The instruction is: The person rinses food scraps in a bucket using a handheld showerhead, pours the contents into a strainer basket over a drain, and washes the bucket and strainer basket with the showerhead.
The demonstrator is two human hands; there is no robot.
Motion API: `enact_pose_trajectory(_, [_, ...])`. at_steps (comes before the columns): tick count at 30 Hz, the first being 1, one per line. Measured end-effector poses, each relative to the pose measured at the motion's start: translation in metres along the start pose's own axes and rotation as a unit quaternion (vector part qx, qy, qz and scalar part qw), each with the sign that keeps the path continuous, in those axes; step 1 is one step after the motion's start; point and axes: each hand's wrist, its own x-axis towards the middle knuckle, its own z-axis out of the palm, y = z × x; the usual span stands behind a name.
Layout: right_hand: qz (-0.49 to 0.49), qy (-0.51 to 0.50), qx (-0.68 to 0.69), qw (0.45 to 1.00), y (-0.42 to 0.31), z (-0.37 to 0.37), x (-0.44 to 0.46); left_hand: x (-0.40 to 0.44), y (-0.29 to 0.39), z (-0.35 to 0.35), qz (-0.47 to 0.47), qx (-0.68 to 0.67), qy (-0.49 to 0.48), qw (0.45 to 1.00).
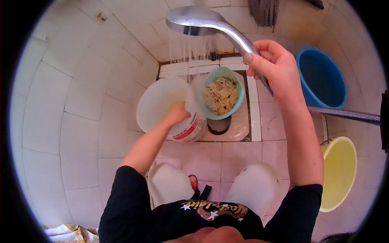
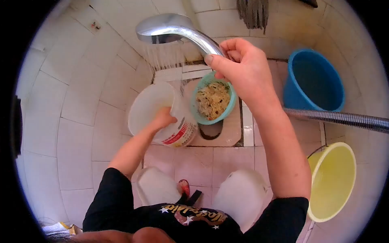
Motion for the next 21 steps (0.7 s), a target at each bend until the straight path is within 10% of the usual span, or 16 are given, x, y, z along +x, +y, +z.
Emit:
enact_pose_trajectory(7, [-0.039, -0.028, 0.078, 0.996, -0.012, 0.008, 0.004, -0.036, -0.041, -0.085, 0.016, -0.178, 0.028, 0.984])
enact_pose_trajectory(21, [-0.116, -0.027, -0.013, 0.993, -0.016, 0.028, 0.021, -0.039, -0.145, -0.11, 0.098, -0.12, -0.012, 0.988])
